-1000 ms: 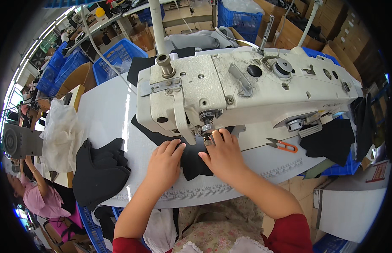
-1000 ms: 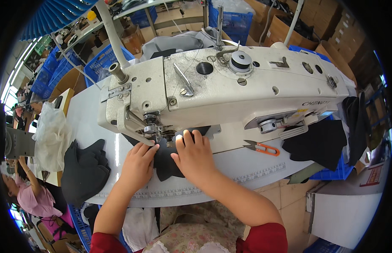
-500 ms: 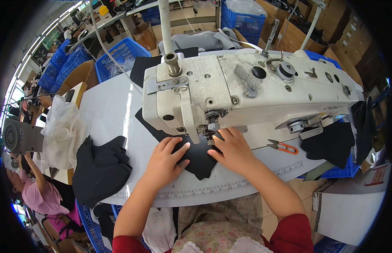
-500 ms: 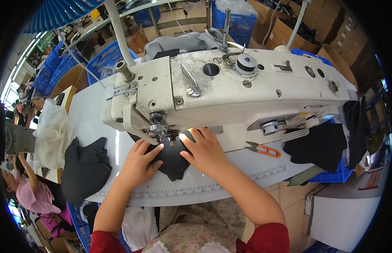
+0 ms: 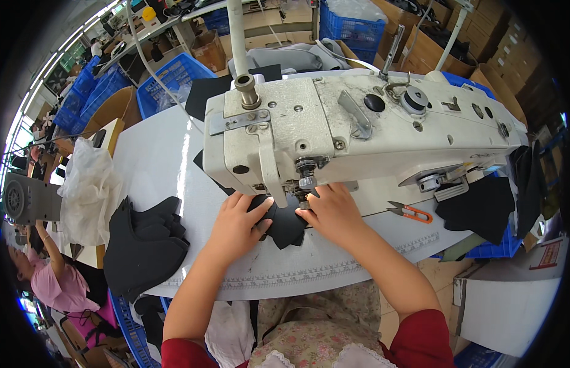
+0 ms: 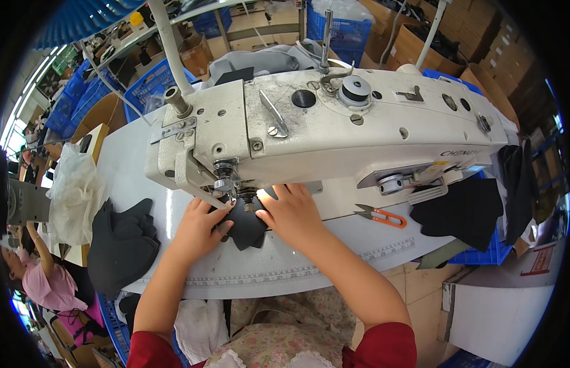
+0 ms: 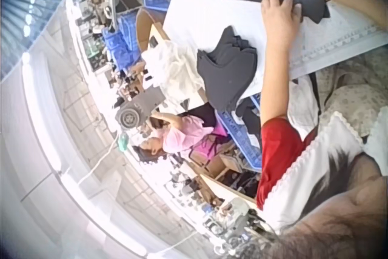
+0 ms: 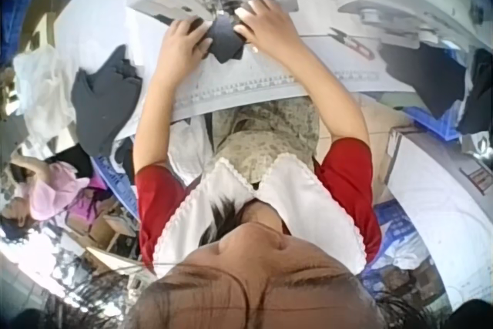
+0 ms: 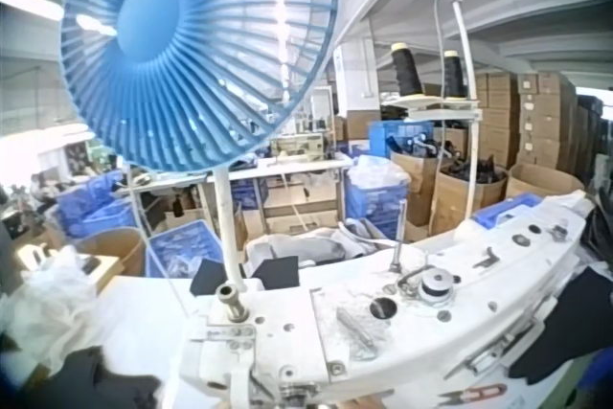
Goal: The person sews fabric pieces together using a sewing machine and trims the threads with snips.
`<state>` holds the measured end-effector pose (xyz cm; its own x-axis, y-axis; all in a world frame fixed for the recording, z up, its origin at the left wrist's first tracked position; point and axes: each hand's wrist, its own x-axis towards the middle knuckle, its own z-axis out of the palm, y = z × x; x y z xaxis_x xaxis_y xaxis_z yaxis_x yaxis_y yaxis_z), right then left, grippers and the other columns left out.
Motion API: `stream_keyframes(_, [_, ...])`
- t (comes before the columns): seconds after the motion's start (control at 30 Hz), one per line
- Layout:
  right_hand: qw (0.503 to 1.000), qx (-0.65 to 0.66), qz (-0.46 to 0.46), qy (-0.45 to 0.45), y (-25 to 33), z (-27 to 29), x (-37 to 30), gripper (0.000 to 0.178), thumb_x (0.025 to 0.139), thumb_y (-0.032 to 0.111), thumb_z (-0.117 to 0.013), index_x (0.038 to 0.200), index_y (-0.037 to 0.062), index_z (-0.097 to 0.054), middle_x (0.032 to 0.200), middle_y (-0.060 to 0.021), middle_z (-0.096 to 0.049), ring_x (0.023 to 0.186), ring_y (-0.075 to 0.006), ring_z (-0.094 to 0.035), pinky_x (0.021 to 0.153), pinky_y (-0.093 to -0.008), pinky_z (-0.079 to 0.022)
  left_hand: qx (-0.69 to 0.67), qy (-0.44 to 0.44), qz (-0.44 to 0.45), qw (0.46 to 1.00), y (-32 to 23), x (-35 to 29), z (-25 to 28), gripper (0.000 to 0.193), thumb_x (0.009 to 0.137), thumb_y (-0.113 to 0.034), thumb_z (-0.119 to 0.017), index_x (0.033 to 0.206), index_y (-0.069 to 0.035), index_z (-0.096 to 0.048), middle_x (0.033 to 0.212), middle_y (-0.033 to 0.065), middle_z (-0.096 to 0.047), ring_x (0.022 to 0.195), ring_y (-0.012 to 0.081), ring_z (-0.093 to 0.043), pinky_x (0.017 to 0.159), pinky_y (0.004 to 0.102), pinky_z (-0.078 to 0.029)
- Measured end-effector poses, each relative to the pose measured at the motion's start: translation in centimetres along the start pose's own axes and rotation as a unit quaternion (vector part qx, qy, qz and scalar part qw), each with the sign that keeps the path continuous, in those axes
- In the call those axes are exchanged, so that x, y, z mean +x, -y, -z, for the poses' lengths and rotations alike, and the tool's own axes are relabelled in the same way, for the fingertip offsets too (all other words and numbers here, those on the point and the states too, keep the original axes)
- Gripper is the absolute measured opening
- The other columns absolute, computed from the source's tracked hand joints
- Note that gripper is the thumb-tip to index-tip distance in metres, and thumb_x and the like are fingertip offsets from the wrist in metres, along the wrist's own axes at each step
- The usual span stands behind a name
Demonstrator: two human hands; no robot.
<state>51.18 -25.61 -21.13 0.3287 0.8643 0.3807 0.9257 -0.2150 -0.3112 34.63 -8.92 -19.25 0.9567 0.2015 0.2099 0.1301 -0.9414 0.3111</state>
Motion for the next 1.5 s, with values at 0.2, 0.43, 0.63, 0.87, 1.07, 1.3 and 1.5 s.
stream_keyframes(0.2, [0.998, -0.006, -0.051, 0.045, 1.3, -0.5, -0.3, 0.029, 0.077, 0.024, -0.073, 0.100, 0.0091, -0.065, 0.108, -0.0091, -0.056, 0.109, -0.0286, -0.050, 0.086, -0.0401, -0.044, 0.010, -0.004, 0.047, 0.999, -1.7, -0.1, -0.5, 0.036, 0.077, -0.017, -0.072, 0.112, -0.009, -0.066, 0.115, 0.0098, -0.059, 0.112, 0.0296, -0.054, 0.091, 0.0433, -0.045])
stream_keyframes(0.43, [0.997, 0.068, 0.002, -0.030, -0.8, 0.1, -0.2, 0.027, 0.077, 0.025, -0.075, 0.089, 0.0045, -0.062, 0.093, -0.0115, -0.056, 0.098, -0.0318, -0.052, 0.081, -0.0419, -0.045, -0.014, -0.033, 0.034, 0.999, -1.7, -0.5, 0.1, 0.038, 0.077, -0.017, -0.073, 0.113, -0.008, -0.066, 0.118, 0.0115, -0.058, 0.113, 0.0318, -0.053, 0.092, 0.0432, -0.046])
stream_keyframes(0.63, [0.991, 0.128, 0.022, 0.009, -1.8, 0.1, 0.2, 0.026, 0.076, 0.023, -0.076, 0.084, 0.0059, -0.058, 0.086, -0.0132, -0.055, 0.083, -0.0345, -0.055, 0.073, -0.0449, -0.044, -0.034, 0.006, -0.034, 0.999, 0.7, -0.3, 0.4, 0.045, 0.077, -0.020, -0.074, 0.120, -0.009, -0.064, 0.121, 0.0123, -0.057, 0.112, 0.0327, -0.053, 0.093, 0.0415, -0.047])
stream_keyframes(0.87, [0.986, 0.119, -0.047, 0.104, -1.9, 0.1, 0.6, 0.031, 0.082, 0.021, -0.069, 0.108, 0.0064, -0.061, 0.109, -0.0136, -0.058, 0.102, -0.0344, -0.056, 0.086, -0.0437, -0.047, -0.036, 0.008, -0.023, 0.999, 1.0, 0.5, 0.3, 0.044, 0.078, -0.018, -0.074, 0.120, -0.008, -0.064, 0.116, 0.0127, -0.058, 0.106, 0.0335, -0.053, 0.090, 0.0412, -0.047])
stream_keyframes(1.07, [0.986, 0.158, -0.029, 0.038, -2.0, 0.1, 1.9, 0.020, 0.082, 0.017, -0.065, 0.072, 0.0003, -0.060, 0.067, -0.0178, -0.060, 0.064, -0.0362, -0.059, 0.061, -0.0454, -0.046, -0.063, 0.030, 0.005, 0.998, 2.4, 1.0, 0.2, 0.037, 0.080, -0.013, -0.071, 0.116, -0.007, -0.066, 0.109, 0.0137, -0.061, 0.099, 0.0350, -0.054, 0.088, 0.0420, -0.046])
stream_keyframes(1.3, [0.995, 0.087, -0.020, 0.053, -2.2, -0.3, 2.1, 0.028, 0.081, 0.026, -0.067, 0.075, 0.0000, -0.063, 0.068, -0.0164, -0.062, 0.067, -0.0348, -0.061, 0.064, -0.0444, -0.048, -0.045, 0.105, 0.087, 0.990, 1.2, 2.2, 0.8, 0.035, 0.078, -0.021, -0.073, 0.108, -0.004, -0.067, 0.101, 0.0129, -0.064, 0.095, 0.0345, -0.057, 0.085, 0.0424, -0.046])
stream_keyframes(1.5, [0.997, 0.072, 0.012, 0.016, -1.9, -0.4, 1.2, 0.043, 0.078, 0.042, -0.069, 0.071, 0.0001, -0.063, 0.070, -0.0174, -0.063, 0.070, -0.0356, -0.062, 0.067, -0.0446, -0.048, -0.039, 0.010, 0.036, 0.999, 1.7, 1.3, -0.3, 0.042, 0.076, -0.026, -0.076, 0.110, -0.004, -0.065, 0.102, 0.0114, -0.064, 0.096, 0.0324, -0.057, 0.086, 0.0417, -0.046])
